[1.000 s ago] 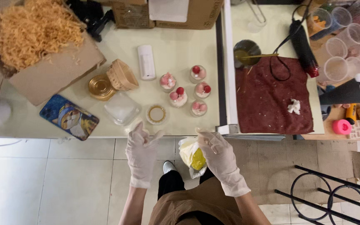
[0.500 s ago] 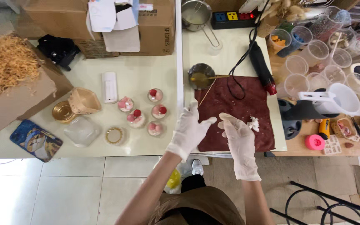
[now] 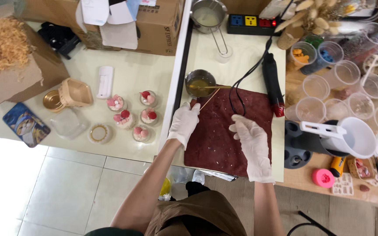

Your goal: The person uses a heat gun to melt wax in a small metal pot while stirring it with a wooden stick, then transfers the pot to another table to prepare for decorating candles.

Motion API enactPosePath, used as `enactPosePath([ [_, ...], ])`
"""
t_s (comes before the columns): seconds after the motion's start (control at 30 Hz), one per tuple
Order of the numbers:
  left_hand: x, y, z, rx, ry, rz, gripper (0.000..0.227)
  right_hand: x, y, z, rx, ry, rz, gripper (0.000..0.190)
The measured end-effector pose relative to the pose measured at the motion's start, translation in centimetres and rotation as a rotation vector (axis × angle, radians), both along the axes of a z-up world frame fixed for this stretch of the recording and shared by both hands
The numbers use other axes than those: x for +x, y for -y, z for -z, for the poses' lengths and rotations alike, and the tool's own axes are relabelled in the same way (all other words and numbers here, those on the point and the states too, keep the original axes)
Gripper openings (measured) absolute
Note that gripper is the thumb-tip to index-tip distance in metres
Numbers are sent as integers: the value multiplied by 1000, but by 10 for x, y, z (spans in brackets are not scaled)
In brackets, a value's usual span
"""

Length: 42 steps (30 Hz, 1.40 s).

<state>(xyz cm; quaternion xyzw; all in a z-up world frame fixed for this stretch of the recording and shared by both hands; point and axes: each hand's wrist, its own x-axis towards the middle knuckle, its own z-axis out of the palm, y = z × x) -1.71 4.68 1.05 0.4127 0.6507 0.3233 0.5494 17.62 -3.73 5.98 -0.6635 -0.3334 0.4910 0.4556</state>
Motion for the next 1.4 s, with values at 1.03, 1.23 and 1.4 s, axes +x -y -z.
enactPosePath([
  [1.03, -484, 144, -51, 465, -331, 250, 25, -449, 32, -12, 181, -87, 88, 19],
  [1.23, -500, 113, -22, 519, -385, 247, 26, -456, 18, 15, 203, -243, 219, 22],
  [1.4, -489, 90, -6, 481, -364, 271, 24, -437, 13, 23, 282, -230, 265, 22],
])
